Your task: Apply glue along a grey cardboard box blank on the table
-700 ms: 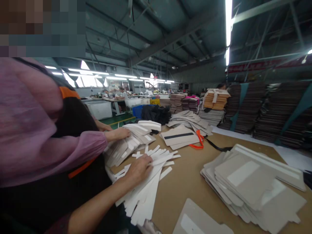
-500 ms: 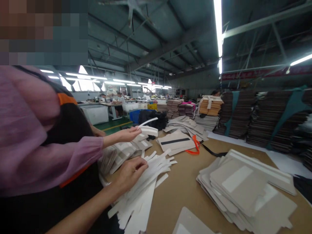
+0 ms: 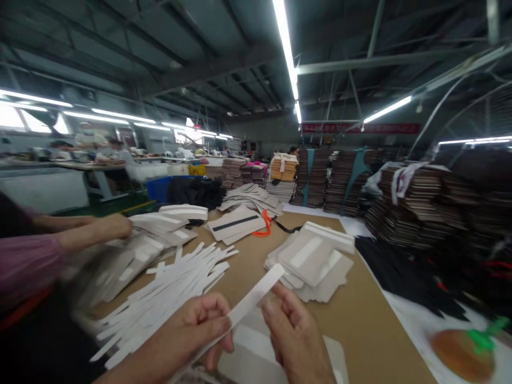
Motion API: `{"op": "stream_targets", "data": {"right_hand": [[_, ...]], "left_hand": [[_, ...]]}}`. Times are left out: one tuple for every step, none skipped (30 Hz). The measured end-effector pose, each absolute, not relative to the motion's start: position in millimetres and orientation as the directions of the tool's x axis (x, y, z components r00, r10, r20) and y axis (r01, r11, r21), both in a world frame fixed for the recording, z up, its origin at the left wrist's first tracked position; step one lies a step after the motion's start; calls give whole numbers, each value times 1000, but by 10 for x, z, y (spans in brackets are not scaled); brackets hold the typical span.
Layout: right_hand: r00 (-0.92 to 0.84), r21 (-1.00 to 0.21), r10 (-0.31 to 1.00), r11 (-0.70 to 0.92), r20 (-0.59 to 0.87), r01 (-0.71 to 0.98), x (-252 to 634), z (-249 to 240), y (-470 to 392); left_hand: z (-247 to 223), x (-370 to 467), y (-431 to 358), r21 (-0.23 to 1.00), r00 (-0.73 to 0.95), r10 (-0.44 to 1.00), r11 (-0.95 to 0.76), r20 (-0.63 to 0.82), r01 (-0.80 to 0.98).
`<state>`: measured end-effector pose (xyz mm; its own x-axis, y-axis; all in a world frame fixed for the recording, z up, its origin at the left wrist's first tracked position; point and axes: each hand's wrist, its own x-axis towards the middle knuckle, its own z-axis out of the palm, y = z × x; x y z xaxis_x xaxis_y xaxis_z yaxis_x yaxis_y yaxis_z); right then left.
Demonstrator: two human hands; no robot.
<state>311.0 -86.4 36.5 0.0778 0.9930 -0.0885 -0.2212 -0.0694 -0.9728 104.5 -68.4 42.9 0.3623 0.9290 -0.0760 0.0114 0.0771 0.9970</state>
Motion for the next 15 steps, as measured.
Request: {"op": "stream_targets", "data": {"right_hand": [[55, -960, 993, -82, -100, -269, 3105, 388, -851], [41, -951, 993, -93, -110, -296, 3116, 389, -842], [34, -946, 992, -106, -122, -305, 3140, 372, -839], [42, -947, 990, -118, -136, -299, 3174, 343, -843], [62, -952, 987, -128, -150, -279, 3215, 310, -853], [87, -958, 983, -135, -161, -252, 3262, 278, -867], [116, -964, 979, -137, -166, -228, 3315, 252, -886], [147, -967, 976, -130, -164, -220, 3375, 235, -911], [175, -968, 971, -119, -160, -220, 3446, 224, -940], [204, -969, 966, -111, -158, -221, 3532, 219, -977], [232, -973, 961, -102, -151, -208, 3634, 216, -1021], [264, -983, 957, -80, -123, -168, 3754, 212, -1070], [297, -995, 951, -56, -79, -86, 3890, 207, -1123], [308, -998, 951, 20, 37, 58, 4038, 199, -1175], [280, -958, 937, 141, 210, 249, 4191, 192, -1223]], "left_hand": [[388, 1102, -722, 995, 411, 907, 94, -94, 20], [347, 1153, -750, 994, 453, 885, 107, -109, 30], [308, 1197, -771, 993, 488, 865, 115, -119, 38], [274, 1232, -784, 991, 513, 848, 127, -133, 46], [246, 1256, -792, 987, 527, 836, 147, -155, 58], [225, 1269, -795, 982, 534, 825, 170, -185, 77], [211, 1271, -796, 976, 541, 812, 193, -218, 104], [203, 1263, -794, 968, 547, 799, 211, -250, 135], [201, 1247, -793, 961, 553, 786, 217, -275, 168], [205, 1227, -792, 957, 557, 778, 215, -290, 197], [214, 1208, -793, 953, 557, 775, 210, -297, 216], [228, 1193, -796, 951, 553, 776, 211, -303, 225], [246, 1186, -800, 950, 545, 780, 219, -307, 223], [266, 1189, -804, 950, 538, 784, 229, -310, 213], [285, 1204, -807, 950, 536, 785, 241, -312, 200]]}}
